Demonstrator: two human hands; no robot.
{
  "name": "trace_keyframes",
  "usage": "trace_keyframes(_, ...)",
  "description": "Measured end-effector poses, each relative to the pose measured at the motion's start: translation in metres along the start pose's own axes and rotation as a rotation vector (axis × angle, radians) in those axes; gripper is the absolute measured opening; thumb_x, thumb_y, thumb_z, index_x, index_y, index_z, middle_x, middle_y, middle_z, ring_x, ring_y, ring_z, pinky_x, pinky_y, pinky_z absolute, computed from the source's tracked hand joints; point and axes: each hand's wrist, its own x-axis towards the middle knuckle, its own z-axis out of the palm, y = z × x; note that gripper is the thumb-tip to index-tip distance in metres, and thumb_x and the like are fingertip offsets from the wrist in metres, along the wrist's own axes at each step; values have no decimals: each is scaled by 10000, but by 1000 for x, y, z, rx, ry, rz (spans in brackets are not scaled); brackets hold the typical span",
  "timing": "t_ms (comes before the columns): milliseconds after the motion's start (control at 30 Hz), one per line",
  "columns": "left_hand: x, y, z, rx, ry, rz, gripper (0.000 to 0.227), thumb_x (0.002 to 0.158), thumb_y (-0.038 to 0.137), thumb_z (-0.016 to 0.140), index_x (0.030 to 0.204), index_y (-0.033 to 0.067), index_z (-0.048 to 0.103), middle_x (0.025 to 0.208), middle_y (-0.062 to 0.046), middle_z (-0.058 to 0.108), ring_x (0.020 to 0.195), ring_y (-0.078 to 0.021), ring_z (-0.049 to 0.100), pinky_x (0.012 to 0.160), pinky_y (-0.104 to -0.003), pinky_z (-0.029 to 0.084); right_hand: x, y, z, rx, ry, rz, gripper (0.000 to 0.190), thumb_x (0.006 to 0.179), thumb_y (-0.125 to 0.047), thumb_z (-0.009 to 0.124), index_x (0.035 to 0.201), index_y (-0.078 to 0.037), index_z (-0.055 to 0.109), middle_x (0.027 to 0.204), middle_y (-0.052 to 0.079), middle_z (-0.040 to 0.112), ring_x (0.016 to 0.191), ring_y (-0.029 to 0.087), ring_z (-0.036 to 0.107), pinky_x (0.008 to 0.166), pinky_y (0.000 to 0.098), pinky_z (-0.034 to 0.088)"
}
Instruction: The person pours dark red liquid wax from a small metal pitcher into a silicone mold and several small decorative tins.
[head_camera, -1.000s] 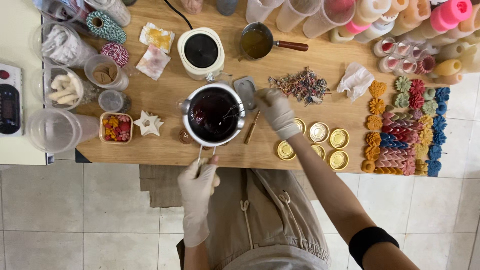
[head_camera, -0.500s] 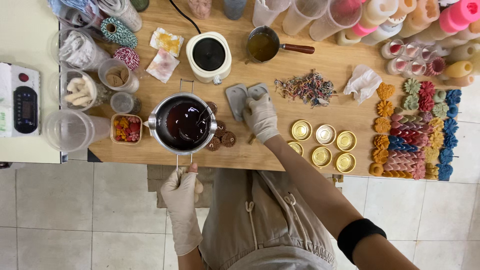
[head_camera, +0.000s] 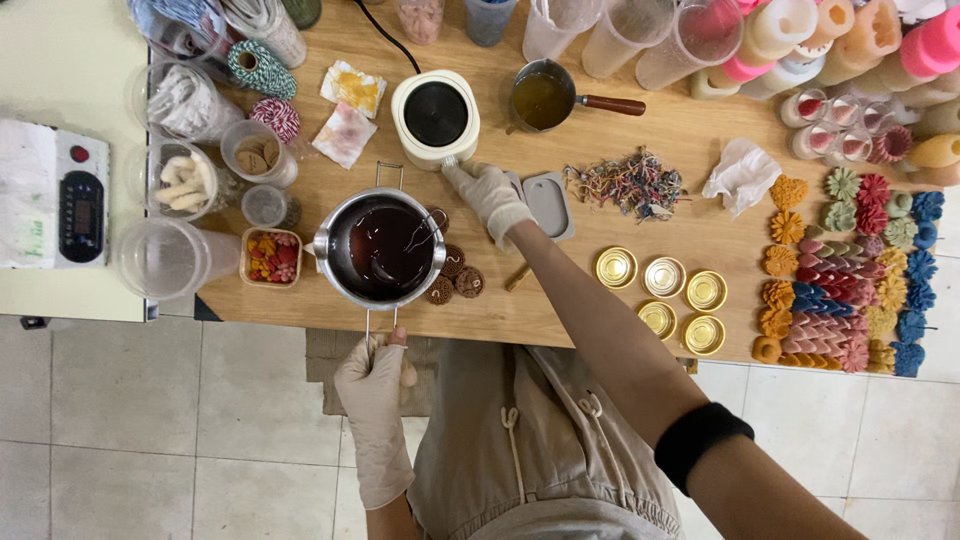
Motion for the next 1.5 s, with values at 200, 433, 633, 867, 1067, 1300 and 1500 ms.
trace_keyframes(200, 1, 8, -5, 50, 65, -147, 188, 912, 124, 739, 737, 82, 684, 494, 19, 545, 395, -8, 344, 376, -214, 212, 25, 2, 1, 246, -95, 163, 371, 940, -390, 686, 1116, -86, 803, 936, -7, 814, 786, 123, 599, 779, 290, 535)
trace_keyframes(433, 2, 3, -6, 20, 39, 15, 222, 930, 96, 748, 732, 68, 649, 502, 16, 548, 405, -9, 430, 377, -201, 285, 35, 10, 17, 147, 7, -13, 361, 932, -379, 713, 1043, -46, 800, 858, 34, 817, 724, 88, 697, 717, 267, 568)
trace_keyframes(633, 1, 8, -3, -16, 23, -69, 192, 910, 57, 708, 727, 65, 651, 511, 7, 560, 394, -20, 395, 357, -203, 255, -19, -22, 0, 82, 92, 81, 515, 916, -381, 753, 1224, 25, 682, 907, 91, 771, 739, 126, 656, 696, 292, 551)
trace_keyframes(867, 1, 10, 12, 31, -60, -116, 225, 943, 109, 722, 746, 57, 628, 540, 30, 538, 432, -18, 407, 373, -202, 245, -120, 23, -33, 457, -26, -526, 529, 1071, -230, 651, 1498, 58, 530, 1325, 78, 608, 1115, 113, 535, 960, 262, 451)
trace_keyframes(1067, 8, -9, 39, 1, -138, -142, 74, 894, 96, 734, 938, 37, 735, 632, 67, 536, 459, -22, 488, 373, -203, 283, -133, 32, -43, 388, 42, -472, 520, 975, -108, 758, 1453, 7, 586, 1183, 37, 606, 1026, 66, 584, 886, 217, 525)
trace_keyframes(1300, 7, -11, 63, 57, -260, -153, 144, 903, 95, 735, 1029, 37, 770, 671, 68, 580, 476, -24, 536, 368, -187, 317, -143, 13, -75, 381, 100, -567, 282, 937, -81, 794, 1188, -1, 694, 1043, -18, 621, 836, 52, 521, 734, 214, 461)
trace_keyframes(1500, 12, -17, 75, 101, -340, -75, 134, 881, 92, 733, 1013, 67, 746, 684, 54, 648, 481, -28, 585, 362, -194, 369, -146, 0, -91, 13, 215, -747, 162, 886, -69, 788, 1032, -1, 765, 938, 70, 726, 792, 124, 665, 711, 256, 556)
